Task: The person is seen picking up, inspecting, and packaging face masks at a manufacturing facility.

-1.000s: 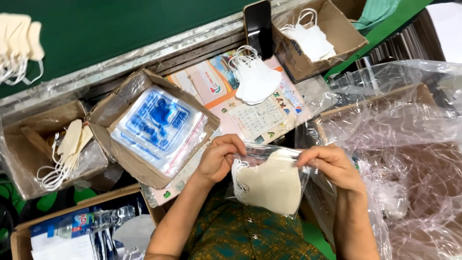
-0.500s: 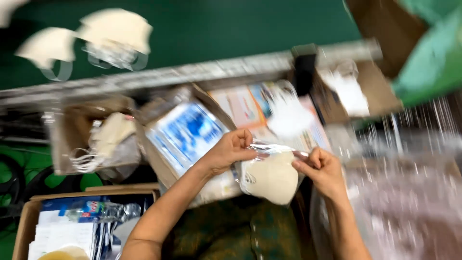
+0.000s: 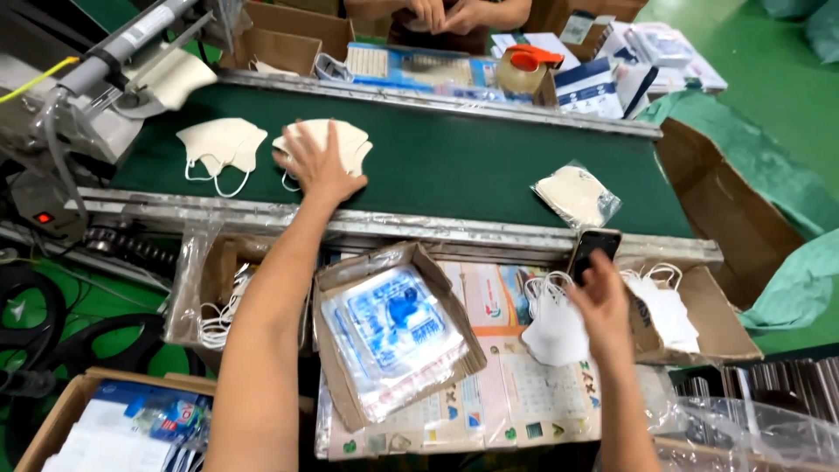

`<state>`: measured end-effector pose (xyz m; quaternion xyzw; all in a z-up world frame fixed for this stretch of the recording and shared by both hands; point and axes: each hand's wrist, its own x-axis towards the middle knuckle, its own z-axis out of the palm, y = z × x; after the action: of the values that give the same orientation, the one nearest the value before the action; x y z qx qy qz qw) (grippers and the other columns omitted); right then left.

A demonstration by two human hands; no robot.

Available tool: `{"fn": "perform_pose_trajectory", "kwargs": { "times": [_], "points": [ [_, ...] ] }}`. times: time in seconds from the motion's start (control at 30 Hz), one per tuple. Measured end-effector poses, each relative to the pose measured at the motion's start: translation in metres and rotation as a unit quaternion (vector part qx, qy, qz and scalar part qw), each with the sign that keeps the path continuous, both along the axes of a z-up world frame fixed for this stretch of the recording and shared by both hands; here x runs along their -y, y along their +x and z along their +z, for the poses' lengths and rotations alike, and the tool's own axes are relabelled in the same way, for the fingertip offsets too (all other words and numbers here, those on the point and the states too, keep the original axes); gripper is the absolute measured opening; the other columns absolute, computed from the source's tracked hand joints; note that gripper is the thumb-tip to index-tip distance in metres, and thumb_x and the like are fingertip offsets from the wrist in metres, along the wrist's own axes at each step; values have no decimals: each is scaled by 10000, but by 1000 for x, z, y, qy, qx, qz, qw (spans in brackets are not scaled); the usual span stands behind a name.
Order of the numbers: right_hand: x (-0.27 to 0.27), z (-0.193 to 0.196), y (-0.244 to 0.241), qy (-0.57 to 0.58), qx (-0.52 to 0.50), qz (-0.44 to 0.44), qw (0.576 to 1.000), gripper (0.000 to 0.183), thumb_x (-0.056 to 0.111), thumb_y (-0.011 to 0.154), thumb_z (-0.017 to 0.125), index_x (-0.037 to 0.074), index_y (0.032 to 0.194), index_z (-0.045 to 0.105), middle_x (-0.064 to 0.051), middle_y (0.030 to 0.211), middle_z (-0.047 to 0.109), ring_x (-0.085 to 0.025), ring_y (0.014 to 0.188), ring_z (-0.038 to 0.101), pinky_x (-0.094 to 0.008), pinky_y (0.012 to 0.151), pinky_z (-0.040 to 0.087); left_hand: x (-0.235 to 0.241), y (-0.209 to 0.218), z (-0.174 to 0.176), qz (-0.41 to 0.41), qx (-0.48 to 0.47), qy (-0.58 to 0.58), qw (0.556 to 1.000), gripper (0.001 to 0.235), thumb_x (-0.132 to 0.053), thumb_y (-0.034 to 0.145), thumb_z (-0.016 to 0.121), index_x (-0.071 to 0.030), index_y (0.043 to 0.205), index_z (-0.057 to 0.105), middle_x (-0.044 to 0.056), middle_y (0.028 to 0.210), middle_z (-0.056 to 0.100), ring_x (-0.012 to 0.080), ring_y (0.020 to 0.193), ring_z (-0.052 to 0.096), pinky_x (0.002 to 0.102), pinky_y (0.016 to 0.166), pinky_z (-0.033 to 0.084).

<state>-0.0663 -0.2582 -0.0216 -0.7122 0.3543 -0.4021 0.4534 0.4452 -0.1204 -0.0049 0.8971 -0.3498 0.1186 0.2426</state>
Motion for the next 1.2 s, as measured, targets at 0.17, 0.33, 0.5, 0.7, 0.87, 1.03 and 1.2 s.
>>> {"fn": "perform_pose_trajectory", "kwargs": {
  "times": [0.17, 0.33, 0.5, 0.7, 0.87, 1.03, 1.2],
  "points": [
    [-69, -20, -19, 71, 20, 17, 997, 364, -9, 928, 675, 3, 1292, 650, -118, 1234, 716, -164, 1121, 674, -288, 956, 536, 31, 45, -67, 31, 30, 106, 993, 623, -273, 851, 707, -85, 1420, 537, 354, 1359, 514, 548, 1221, 497, 781, 882, 401],
    [-113, 0, -30, 17, -50, -52, 997, 216, 53, 950, 706, 16, 1158, 753, -106, 1129, 796, -195, 1045, 735, -292, 927, 558, 39, 5, -73, -129, 91, 98, 982, 145, -77, 1035, 563, -49, 1089, 695, 228, 976, 740, 397, 949, 742, 526, 804, 606],
    [-159, 92, 15, -417, -165, -36, 893, 686, 168, 680, 831, -32, 1293, 597, -266, 1346, 620, -429, 1290, 534, -460, 1117, 366, -40, -235, 34, -405, 121, 141, 895, 185, -94, 950, 561, -81, 1117, 639, 136, 947, 686, 319, 807, 709, 468, 629, 579],
    [-143, 4, -40, -231, -270, 78, 932, 532, -14, 761, 734, 131, 1273, 717, -33, 1175, 760, -238, 1181, 698, -360, 1089, 512, -120, -335, 65, -528, 115, 41, 840, 370, -151, 901, 685, -37, 1248, 632, 110, 1123, 679, 273, 986, 684, 382, 676, 558],
    [-165, 4, -86, -46, -158, 102, 981, 428, 92, 786, 770, 75, 1212, 730, -71, 1161, 766, -270, 1095, 737, -375, 947, 572, -140, -351, 44, -507, -84, -171, 840, 1107, -520, 578, 906, -85, 1480, 434, 183, 1246, 625, 367, 1111, 591, 489, 953, 465],
    [-169, -38, -86, -184, -158, 113, 963, 616, 151, 657, 894, 2, 1211, 667, -178, 1197, 692, -336, 1090, 652, -395, 923, 515, -123, -402, -58, -466, -184, -113, 858, 1352, -516, 540, 937, -71, 1587, 208, 197, 1223, 603, 409, 1121, 568, 519, 1020, 387],
    [-185, -33, -85, 39, -59, 55, 996, 636, 193, 708, 887, 51, 1280, 647, -95, 1087, 757, -246, 961, 717, -335, 845, 572, -127, -409, -66, -433, -277, -145, 845, 1208, -448, 757, 908, -121, 1672, 190, 192, 1308, 671, 385, 1247, 600, 511, 1070, 482]
  ]
}}
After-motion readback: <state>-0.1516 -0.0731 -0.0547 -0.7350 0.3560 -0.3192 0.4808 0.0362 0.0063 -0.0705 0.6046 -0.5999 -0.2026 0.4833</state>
